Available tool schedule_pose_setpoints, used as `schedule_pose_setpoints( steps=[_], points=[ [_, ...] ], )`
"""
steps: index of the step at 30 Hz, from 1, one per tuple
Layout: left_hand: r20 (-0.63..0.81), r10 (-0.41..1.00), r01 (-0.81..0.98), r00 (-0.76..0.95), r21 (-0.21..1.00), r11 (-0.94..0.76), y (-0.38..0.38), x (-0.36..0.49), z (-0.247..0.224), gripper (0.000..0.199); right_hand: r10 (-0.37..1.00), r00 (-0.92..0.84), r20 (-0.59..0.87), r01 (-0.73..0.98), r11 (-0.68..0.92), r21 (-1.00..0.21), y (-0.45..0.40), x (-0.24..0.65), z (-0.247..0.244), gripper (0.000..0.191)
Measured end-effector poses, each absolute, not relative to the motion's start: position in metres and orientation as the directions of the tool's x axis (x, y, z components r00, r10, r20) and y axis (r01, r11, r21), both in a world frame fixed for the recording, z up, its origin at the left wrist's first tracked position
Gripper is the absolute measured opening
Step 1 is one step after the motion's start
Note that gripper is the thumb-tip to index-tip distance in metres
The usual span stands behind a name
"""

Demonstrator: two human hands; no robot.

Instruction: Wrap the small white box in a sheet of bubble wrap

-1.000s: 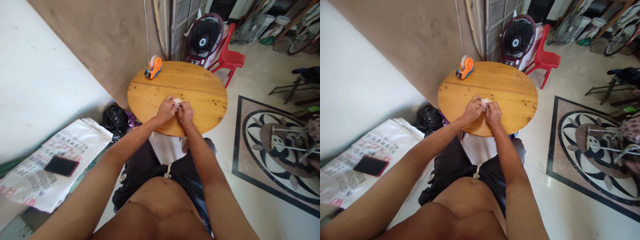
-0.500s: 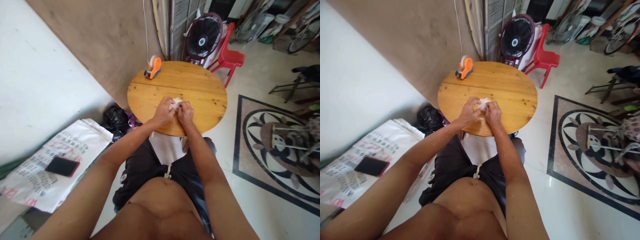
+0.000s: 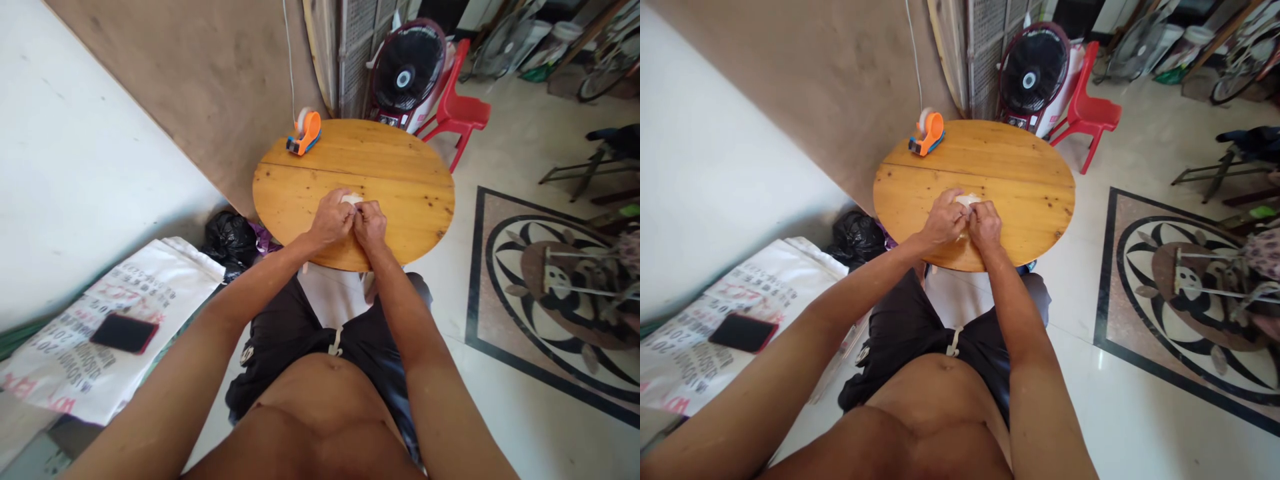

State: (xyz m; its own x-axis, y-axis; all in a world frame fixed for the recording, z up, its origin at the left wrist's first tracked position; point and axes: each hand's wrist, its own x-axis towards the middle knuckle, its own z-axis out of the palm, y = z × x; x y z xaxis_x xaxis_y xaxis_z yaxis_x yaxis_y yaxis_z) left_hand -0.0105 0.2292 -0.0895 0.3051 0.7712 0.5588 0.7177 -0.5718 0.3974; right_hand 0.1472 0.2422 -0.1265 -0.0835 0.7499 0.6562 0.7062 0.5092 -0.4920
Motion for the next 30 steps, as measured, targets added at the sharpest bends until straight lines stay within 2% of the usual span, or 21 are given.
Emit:
schedule_pose_setpoints(
  steps=[7,14,25,27,30],
  points=[
    [0.554,0.785,0.689,0.279,0.454,-0.565,0.212,-0.017,-0.080,0.015,0.764,-0.077,0.641,0.710,0.493,-0.502,0.245,0.147,-0.129,0.022],
    [0.529,0.812,0.705,0.246,0.477,-0.524,0.220,-0.015,-0.090,0.026,0.756,-0.090,0.648,0.715,0.503,-0.486,0.243,0.148,-0.127,0.021],
    [0.422,0.862,0.667,0.282,0.559,-0.492,0.231,-0.017,-0.085,0.009,0.752,-0.072,0.656,0.717,0.496,-0.489,0.246,0.147,-0.131,0.021],
    [0.442,0.853,0.672,0.277,0.546,-0.500,0.231,-0.019,-0.089,0.012,0.756,-0.074,0.651,0.710,0.498,-0.498,0.246,0.147,-0.131,0.021],
    [0.497,0.815,0.704,0.296,0.464,-0.538,0.230,-0.021,-0.095,0.028,0.762,-0.077,0.644,0.693,0.505,-0.514,0.246,0.147,-0.130,0.021]
  ],
)
